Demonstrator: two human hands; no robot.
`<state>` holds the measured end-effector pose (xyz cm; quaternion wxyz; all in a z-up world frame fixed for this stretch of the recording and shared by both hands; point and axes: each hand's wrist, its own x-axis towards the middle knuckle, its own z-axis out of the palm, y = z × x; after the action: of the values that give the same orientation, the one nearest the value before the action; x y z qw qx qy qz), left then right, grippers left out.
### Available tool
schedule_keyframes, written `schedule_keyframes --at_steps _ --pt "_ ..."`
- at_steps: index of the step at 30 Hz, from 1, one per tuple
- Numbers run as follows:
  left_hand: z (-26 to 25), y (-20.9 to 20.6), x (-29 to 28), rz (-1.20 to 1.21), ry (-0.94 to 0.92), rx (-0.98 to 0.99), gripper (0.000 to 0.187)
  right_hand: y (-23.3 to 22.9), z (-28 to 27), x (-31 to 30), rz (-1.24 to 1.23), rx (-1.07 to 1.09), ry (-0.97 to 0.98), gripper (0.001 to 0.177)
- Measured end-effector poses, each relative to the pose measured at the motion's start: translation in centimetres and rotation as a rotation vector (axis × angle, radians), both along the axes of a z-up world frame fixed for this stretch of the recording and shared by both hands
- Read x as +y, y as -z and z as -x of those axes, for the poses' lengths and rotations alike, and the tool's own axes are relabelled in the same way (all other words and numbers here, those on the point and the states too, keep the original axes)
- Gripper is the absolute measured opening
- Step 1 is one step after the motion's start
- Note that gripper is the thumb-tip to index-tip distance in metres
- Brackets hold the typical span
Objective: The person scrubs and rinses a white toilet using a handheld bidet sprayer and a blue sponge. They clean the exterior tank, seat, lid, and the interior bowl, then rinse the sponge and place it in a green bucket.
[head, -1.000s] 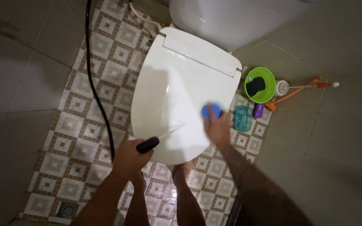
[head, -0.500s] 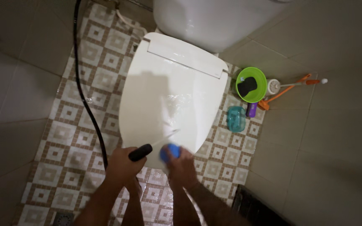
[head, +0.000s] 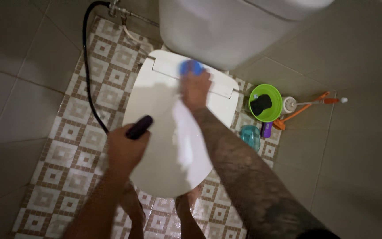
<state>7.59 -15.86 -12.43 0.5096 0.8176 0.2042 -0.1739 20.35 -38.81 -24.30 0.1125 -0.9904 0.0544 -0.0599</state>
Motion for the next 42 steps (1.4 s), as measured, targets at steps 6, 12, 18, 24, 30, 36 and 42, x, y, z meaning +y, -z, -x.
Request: schedule_keyframes --at_steps 6,12,18,24,30,36,42 --pt "-4.7 -1.8 3.2 -0.071 0.053 -0.084 0.025 0.0 -0.5 3.6 -0.046 -0.049 -0.179 0.058" --pt "-7.1 -1.1 3.8 0.047 0.094 -0.075 0.024 -1.7 5.0 -6.2 0.115 -0.267 0.235 0.05" --pt "-7.2 0.3 5.9 -0.004 0.052 -0.045 0.024 -0.1 -0.4 2.3 -0.09 -0.156 -0.114 0.051" --pt "-4.8 1.9 10.6 -0.039 -0.071 -0.052 0.03 -0.3 -2.5 11.8 0.054 0.013 -0.589 0.052" --pt "-0.6 2.2 13.3 -0.026 -0.141 -0.02 0.028 -0.8 9.8 15.7 -0.005 0.256 -0.978 0.056" --pt "2.8 3.2 14.6 0.007 -0.102 0.04 0.028 1.0 3.4 11.9 0.097 0.264 -0.803 0.064" --pt "7.3 4.6 16.7 -0.006 -0.023 0.107 0.027 -0.2 8.8 14.6 0.064 0.237 -0.615 0.057"
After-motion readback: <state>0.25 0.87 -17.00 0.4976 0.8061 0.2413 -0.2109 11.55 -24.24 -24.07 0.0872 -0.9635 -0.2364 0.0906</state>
